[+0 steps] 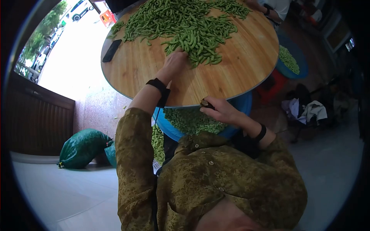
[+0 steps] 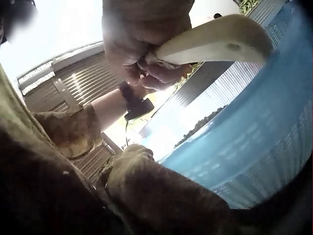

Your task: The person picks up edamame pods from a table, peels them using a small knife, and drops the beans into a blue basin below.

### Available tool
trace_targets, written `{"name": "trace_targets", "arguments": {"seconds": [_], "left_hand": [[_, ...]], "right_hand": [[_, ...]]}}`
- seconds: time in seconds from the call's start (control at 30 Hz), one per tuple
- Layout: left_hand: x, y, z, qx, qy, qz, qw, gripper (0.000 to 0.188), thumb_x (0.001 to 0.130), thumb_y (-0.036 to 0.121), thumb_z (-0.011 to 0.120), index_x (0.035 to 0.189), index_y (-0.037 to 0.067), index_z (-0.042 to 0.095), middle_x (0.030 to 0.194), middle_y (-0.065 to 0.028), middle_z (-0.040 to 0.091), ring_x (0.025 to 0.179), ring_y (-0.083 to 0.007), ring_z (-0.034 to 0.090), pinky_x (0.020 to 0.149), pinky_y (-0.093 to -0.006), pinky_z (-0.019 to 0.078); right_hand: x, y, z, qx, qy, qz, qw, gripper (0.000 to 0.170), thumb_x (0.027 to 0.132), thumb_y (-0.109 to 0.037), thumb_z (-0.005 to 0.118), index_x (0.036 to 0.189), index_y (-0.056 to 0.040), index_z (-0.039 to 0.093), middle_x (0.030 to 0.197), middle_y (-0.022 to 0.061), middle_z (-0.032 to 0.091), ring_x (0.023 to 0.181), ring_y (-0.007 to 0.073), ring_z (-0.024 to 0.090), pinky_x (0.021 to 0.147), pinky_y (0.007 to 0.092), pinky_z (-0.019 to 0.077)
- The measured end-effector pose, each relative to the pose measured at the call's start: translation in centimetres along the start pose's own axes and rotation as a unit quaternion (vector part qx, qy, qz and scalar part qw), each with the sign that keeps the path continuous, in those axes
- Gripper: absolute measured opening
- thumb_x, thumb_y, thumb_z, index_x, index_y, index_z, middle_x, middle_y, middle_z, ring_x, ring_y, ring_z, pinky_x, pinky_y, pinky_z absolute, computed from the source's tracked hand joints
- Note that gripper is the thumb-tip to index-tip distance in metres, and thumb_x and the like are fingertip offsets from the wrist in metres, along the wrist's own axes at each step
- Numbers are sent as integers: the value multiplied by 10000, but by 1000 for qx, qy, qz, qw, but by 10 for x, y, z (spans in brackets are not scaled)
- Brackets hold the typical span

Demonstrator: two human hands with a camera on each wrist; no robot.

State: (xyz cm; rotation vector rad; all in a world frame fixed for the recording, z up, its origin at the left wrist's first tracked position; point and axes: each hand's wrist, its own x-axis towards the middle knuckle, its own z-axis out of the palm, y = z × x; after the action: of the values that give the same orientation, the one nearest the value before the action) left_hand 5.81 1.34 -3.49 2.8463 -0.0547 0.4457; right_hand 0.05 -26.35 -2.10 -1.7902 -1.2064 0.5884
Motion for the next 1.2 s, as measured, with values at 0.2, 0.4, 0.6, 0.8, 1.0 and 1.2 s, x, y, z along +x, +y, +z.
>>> {"name": "trace_targets", "arguments": {"seconds": [0.2, 0.4, 0.6, 0.8, 1.0, 1.2], "left_hand": [[-29, 6, 0, -44, 94, -8, 995, 191, 803, 146, 608, 948, 21, 618, 942, -170, 580, 888, -342, 597, 779, -401, 480], [-85, 66, -46, -563, -47, -241, 789, 167, 907, 170, 578, 855, 15, 610, 617, -20, 573, 502, -113, 530, 458, -250, 409], [-117, 95, -53, -616, -74, -238, 747, 167, 935, 176, 569, 891, 16, 593, 671, -19, 579, 494, -80, 507, 421, -208, 362], [-127, 95, -42, -636, -52, -211, 741, 145, 933, 164, 575, 909, 23, 595, 684, -22, 593, 514, -84, 525, 434, -206, 371], [-131, 100, -42, -631, -30, -184, 753, 128, 934, 160, 577, 921, 32, 585, 678, 4, 589, 545, -62, 528, 453, -197, 377], [-132, 107, -38, -726, -42, -206, 654, 117, 942, 164, 560, 956, 49, 579, 690, -10, 583, 547, -72, 514, 446, -196, 380]], "right_hand": [[2, 9, -10, 277, 41, 73, 957, 185, 938, -204, 515, 919, -21, 505, 671, 15, 497, 570, 92, 490, 475, 263, 385], [13, -5, -5, 461, 77, 75, 881, 134, 961, -155, 451, 1010, -44, 509, 700, 14, 495, 535, 59, 451, 394, 203, 342], [13, -10, 3, 570, 3, 89, 817, 261, 995, -167, 407, 1222, -49, 455, 780, 25, 498, 539, 62, 436, 405, 187, 349], [9, -12, 5, 631, -15, 92, 770, 351, 1005, -163, 377, 1340, -58, 393, 795, 31, 476, 542, 65, 423, 414, 181, 357], [5, -16, 6, 619, -6, 78, 781, 304, 997, -188, 407, 1273, -71, 458, 783, 7, 479, 523, 46, 416, 402, 165, 346], [4, -16, 4, 672, -24, 77, 736, 286, 997, -183, 408, 1253, -70, 467, 781, 2, 478, 520, 39, 401, 391, 152, 338]]}}
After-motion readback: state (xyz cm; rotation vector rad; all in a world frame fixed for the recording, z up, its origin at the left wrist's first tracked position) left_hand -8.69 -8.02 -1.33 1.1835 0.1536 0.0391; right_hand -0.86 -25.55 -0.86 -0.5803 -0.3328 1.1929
